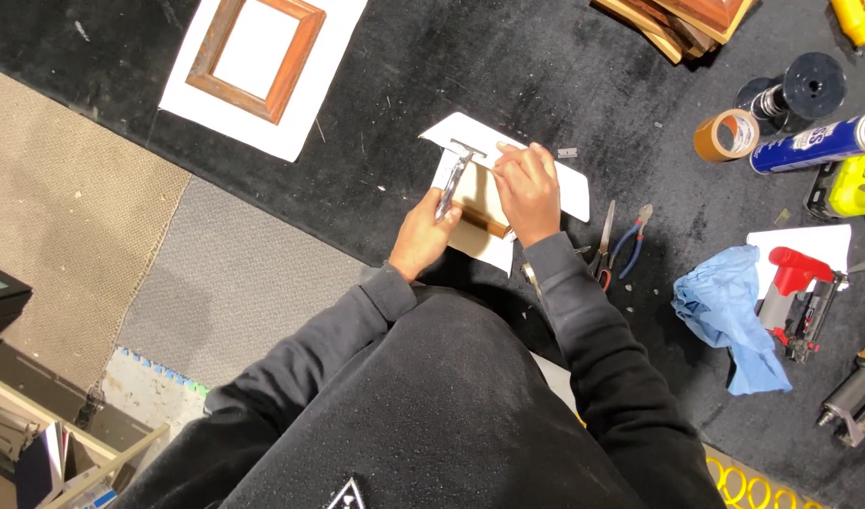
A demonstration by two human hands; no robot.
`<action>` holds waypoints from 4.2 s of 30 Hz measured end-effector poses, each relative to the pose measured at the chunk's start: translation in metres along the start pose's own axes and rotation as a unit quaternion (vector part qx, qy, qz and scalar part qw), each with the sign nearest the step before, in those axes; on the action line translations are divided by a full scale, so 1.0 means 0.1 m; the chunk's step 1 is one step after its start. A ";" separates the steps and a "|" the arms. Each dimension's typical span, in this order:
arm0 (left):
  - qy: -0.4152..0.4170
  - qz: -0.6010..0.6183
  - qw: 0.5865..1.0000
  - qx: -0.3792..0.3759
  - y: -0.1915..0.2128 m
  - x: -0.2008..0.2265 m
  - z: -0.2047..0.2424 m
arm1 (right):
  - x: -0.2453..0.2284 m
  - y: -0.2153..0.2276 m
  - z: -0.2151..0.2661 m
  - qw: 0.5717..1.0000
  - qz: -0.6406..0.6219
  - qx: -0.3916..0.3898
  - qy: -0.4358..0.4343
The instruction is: The person assembles a wooden frame by attaching white paper to its edges. They use a staple gun to secure the paper, then trim excess with scissors. The process is repeated for multiple frames on a workbench.
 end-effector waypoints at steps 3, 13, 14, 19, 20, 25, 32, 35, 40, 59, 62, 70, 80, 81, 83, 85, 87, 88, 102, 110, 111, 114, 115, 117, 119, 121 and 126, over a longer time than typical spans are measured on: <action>-0.062 0.024 0.997 0.043 -0.02 -0.24 -0.09 | -0.08 -0.01 0.04 1.000 0.006 0.002 0.002; -0.179 0.083 0.980 0.036 -0.19 -0.68 -0.32 | -0.34 0.04 0.08 0.999 0.039 -0.013 0.014; -0.192 0.089 0.977 0.034 -0.22 -0.70 -0.31 | -0.36 0.05 0.08 0.999 0.045 -0.016 0.015; -0.217 0.110 0.970 0.020 -0.24 -0.72 -0.32 | -0.39 0.03 0.12 0.998 0.062 -0.025 0.019; -0.216 0.113 0.970 0.018 -0.26 -0.75 -0.34 | -0.39 0.03 0.13 0.997 0.074 -0.028 0.020; -0.205 0.118 0.971 0.006 -0.27 -0.72 -0.36 | -0.45 0.00 -0.01 0.984 0.164 -0.071 0.012; -0.125 0.117 0.984 -0.049 -0.12 -0.73 0.03 | 0.02 0.00 -0.18 0.971 0.156 -0.133 -0.124; -0.102 0.172 0.980 0.018 0.06 -0.85 -0.03 | 0.15 0.03 -0.23 0.973 0.111 -0.130 -0.157; -0.125 0.253 0.944 0.172 0.35 -0.30 -0.34 | 0.24 -0.05 -0.31 0.969 0.063 -0.139 -0.194; 0.032 0.100 0.950 0.294 0.43 0.25 -0.98 | 0.29 -0.13 -0.31 0.969 0.105 -0.108 -0.198; 0.015 0.045 0.953 0.300 0.46 0.42 -0.95 | 0.30 -0.13 -0.29 0.970 0.113 -0.092 -0.195; 0.030 0.134 0.949 0.285 0.51 0.16 -1.07 | 0.26 -0.09 -0.28 0.971 0.108 -0.076 -0.198; 0.023 0.419 0.875 0.241 0.29 -0.26 -1.31 | 0.24 -0.10 -0.29 0.969 0.107 -0.082 -0.209; 0.024 0.420 0.877 0.233 0.27 -0.26 -1.29 | 0.24 -0.10 -0.30 0.968 0.109 -0.082 -0.210; 0.004 0.404 0.892 0.202 0.33 -0.05 -0.99 | 0.25 -0.04 -0.29 0.967 0.106 -0.084 -0.214; -0.014 0.388 0.906 0.172 0.33 -0.02 -0.72 | 0.27 -0.02 -0.28 0.967 0.102 -0.087 -0.217; -0.028 0.427 0.900 0.084 0.16 -0.14 -0.54 | 0.27 -0.07 -0.28 0.968 0.100 -0.107 -0.205; -0.027 0.426 0.900 0.083 0.14 -0.27 -0.47 | 0.30 -0.07 -0.28 0.967 0.099 -0.107 -0.207; 0.017 -0.170 0.969 -0.179 -0.19 -0.11 0.02 | 0.24 -0.04 -0.24 0.982 -0.013 -0.140 -0.124; 0.048 -0.180 0.970 -0.155 -0.08 0.15 0.03 | 0.10 0.13 -0.27 0.986 -0.045 -0.100 -0.123; 0.060 -0.183 0.970 -0.149 -0.06 0.12 0.02 | 0.09 0.15 -0.27 0.988 -0.044 -0.090 -0.120; 0.075 -0.188 0.970 -0.132 -0.02 0.03 -0.07 | 0.12 0.14 -0.25 0.989 -0.046 -0.076 -0.115; 0.075 -0.189 0.970 -0.131 -0.02 0.02 -0.06 | 0.14 0.12 -0.23 0.989 -0.047 -0.075 -0.114; 0.088 -0.164 0.975 -0.118 0.00 0.00 -0.06 | 0.16 0.11 -0.21 0.991 -0.042 -0.071 -0.107; 0.090 -0.159 0.977 -0.106 0.05 0.04 -0.05 | 0.15 0.11 -0.21 0.992 -0.034 -0.067 -0.101; 0.095 -0.153 0.979 -0.095 0.08 0.06 -0.02 | 0.13 0.13 -0.21 0.993 -0.026 -0.065 -0.095; 0.086 -0.166 0.981 -0.057 0.15 0.21 0.04 | 0.10 0.15 -0.23 0.995 -0.024 -0.052 -0.085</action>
Point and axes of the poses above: each hand's wrist, its own z-axis away from the middle knuckle, its own y-axis out of the back of the hand, x = y × z, the point moved 10 cm from there along -z, towards the middle knuckle, and after that the axes turned 4 degrees about -x, right-handed, at the moved point
